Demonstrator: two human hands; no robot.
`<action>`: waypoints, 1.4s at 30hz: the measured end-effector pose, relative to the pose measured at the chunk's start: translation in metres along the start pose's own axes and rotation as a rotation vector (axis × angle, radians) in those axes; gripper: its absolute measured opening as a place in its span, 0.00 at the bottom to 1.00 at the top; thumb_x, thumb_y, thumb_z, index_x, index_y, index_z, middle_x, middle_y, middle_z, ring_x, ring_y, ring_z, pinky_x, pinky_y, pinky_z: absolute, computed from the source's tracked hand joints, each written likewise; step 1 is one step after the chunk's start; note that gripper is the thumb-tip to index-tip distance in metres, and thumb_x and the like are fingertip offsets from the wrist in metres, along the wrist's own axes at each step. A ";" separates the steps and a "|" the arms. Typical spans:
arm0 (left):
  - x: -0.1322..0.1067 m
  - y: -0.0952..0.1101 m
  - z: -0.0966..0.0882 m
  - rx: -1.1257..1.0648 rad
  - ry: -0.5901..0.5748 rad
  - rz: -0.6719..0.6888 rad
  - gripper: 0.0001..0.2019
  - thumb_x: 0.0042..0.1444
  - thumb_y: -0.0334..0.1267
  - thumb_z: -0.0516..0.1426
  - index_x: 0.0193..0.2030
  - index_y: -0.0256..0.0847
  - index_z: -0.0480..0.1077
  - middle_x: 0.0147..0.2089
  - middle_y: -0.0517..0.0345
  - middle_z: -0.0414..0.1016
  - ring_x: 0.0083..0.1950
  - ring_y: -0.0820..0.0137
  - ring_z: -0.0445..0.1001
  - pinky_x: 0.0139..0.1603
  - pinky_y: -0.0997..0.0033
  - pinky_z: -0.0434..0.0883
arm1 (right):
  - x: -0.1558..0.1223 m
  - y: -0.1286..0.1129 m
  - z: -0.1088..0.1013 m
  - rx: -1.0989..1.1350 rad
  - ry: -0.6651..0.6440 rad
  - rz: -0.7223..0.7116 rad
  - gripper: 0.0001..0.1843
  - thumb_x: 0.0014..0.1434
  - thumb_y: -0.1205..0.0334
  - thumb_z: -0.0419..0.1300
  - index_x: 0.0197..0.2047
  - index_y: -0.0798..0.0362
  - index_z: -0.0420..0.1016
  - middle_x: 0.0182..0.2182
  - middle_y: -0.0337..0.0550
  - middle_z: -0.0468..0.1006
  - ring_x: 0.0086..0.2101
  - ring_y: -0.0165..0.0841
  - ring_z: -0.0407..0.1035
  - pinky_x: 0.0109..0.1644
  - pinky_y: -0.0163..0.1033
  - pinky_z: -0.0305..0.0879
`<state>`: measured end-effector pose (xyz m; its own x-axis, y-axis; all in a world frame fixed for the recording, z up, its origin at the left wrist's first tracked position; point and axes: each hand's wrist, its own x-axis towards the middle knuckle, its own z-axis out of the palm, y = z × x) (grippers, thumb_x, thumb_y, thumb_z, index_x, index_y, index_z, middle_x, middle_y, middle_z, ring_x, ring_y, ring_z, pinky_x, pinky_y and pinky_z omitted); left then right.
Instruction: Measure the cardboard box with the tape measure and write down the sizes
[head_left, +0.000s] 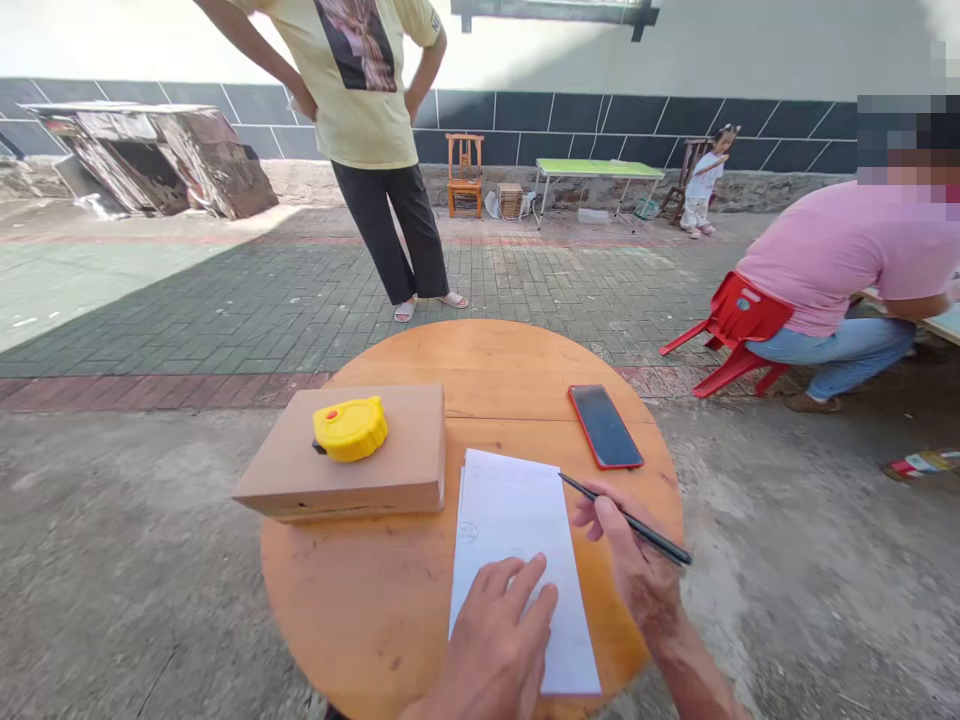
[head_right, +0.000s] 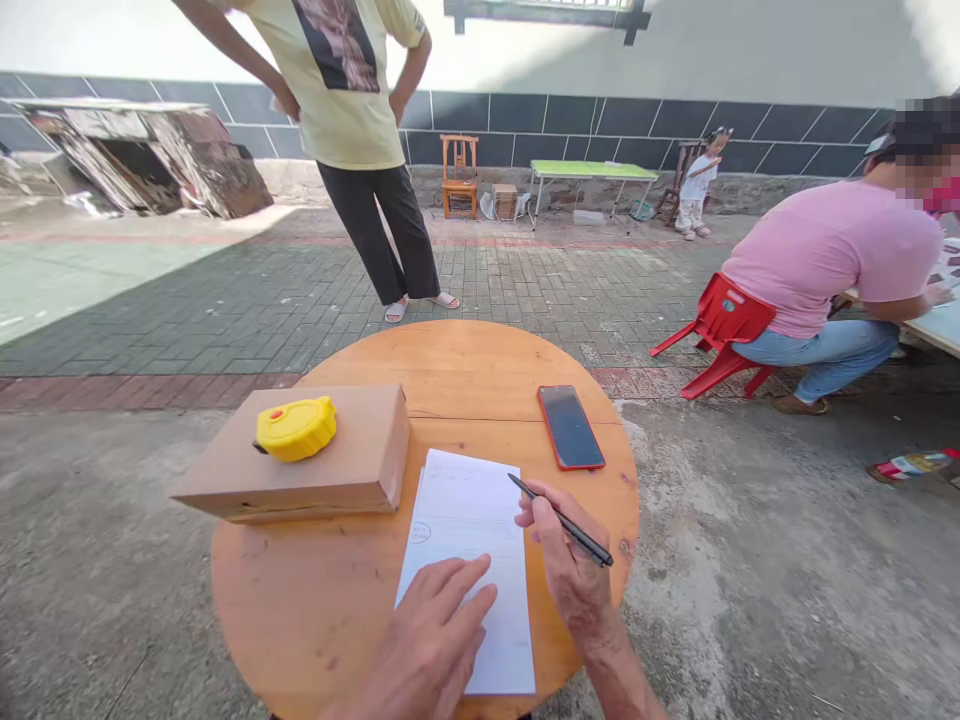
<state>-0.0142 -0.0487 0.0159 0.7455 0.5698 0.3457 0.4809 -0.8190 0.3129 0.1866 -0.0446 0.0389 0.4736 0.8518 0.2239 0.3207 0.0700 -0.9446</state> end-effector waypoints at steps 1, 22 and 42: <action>0.011 0.002 0.001 -0.002 -0.022 -0.009 0.19 0.54 0.26 0.52 0.52 0.40 0.68 0.60 0.47 0.71 0.49 0.59 0.73 0.45 0.57 0.75 | 0.005 0.004 0.004 -0.017 -0.021 -0.006 0.14 0.64 0.53 0.55 0.45 0.52 0.77 0.30 0.43 0.81 0.29 0.34 0.75 0.33 0.38 0.72; 0.049 -0.024 0.019 0.054 -0.079 -0.059 0.13 0.57 0.27 0.50 0.46 0.37 0.70 0.63 0.42 0.68 0.37 0.61 0.76 0.34 0.59 0.76 | 0.026 0.036 0.030 -0.288 -0.144 -0.061 0.13 0.65 0.55 0.53 0.33 0.52 0.73 0.18 0.35 0.71 0.20 0.30 0.67 0.28 0.34 0.66; 0.052 -0.022 0.021 -0.014 -0.094 -0.138 0.13 0.58 0.30 0.52 0.48 0.38 0.69 0.61 0.44 0.71 0.42 0.58 0.77 0.37 0.56 0.78 | 0.029 0.037 0.032 -0.368 -0.152 -0.102 0.12 0.64 0.57 0.53 0.33 0.51 0.73 0.18 0.35 0.71 0.20 0.31 0.68 0.29 0.35 0.67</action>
<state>0.0234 -0.0023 0.0082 0.7130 0.6676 0.2142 0.5757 -0.7319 0.3645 0.1857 -0.0011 0.0029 0.3069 0.9189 0.2478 0.6445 -0.0091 -0.7646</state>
